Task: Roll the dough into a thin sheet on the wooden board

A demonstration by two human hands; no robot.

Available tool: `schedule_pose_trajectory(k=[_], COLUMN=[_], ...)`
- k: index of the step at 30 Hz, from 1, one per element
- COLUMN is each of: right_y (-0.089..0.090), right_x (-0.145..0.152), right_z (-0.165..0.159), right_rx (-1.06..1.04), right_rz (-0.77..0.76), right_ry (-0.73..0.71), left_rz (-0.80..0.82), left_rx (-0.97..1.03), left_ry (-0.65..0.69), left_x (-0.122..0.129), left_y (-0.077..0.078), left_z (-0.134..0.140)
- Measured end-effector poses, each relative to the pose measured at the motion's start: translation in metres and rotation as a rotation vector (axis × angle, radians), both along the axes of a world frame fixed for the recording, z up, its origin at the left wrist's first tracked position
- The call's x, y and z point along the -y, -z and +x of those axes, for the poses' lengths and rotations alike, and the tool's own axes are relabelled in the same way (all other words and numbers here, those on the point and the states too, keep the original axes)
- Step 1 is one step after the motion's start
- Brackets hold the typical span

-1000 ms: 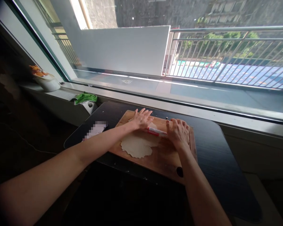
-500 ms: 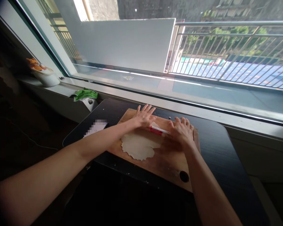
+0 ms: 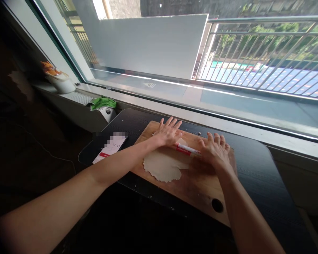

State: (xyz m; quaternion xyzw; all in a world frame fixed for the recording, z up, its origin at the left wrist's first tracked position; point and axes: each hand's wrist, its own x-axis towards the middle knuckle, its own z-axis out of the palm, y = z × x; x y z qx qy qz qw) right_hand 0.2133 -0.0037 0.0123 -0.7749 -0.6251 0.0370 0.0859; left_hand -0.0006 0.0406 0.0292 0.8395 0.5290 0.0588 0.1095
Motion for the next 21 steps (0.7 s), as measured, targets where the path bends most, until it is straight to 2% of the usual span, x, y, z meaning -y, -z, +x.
schedule_pose_trajectory(k=[3,5,11,13,17,19,21], right_y=[0.012,0.014,-0.005,-0.002,0.012,0.011,0.004], right_x=[0.03,0.038,-0.016,-0.008,0.039,0.038,0.015], right_z=[0.001,0.0,0.001,0.001,0.0,-0.001,-0.002], right_rx=[0.071,0.11,0.026,0.039,0.167,0.185,0.144], right_rz=[0.077,0.103,0.023,0.021,0.105,0.121,0.07], right_ry=[-0.115,-0.168,-0.031,-0.051,-0.21,-0.215,-0.161], left_rz=[0.005,0.018,-0.058,-0.061,0.031,0.052,0.058], left_rx=[0.011,0.006,-0.048,-0.045,-0.013,-0.019,-0.022], left_ry=[0.094,0.13,0.007,0.02,0.168,0.153,0.092], left_x=[0.031,0.038,-0.016,-0.008,0.034,0.032,0.01], left_y=[0.005,0.005,-0.008,-0.006,0.006,0.007,0.003], left_z=[-0.01,-0.013,0.003,0.001,-0.012,-0.012,-0.005])
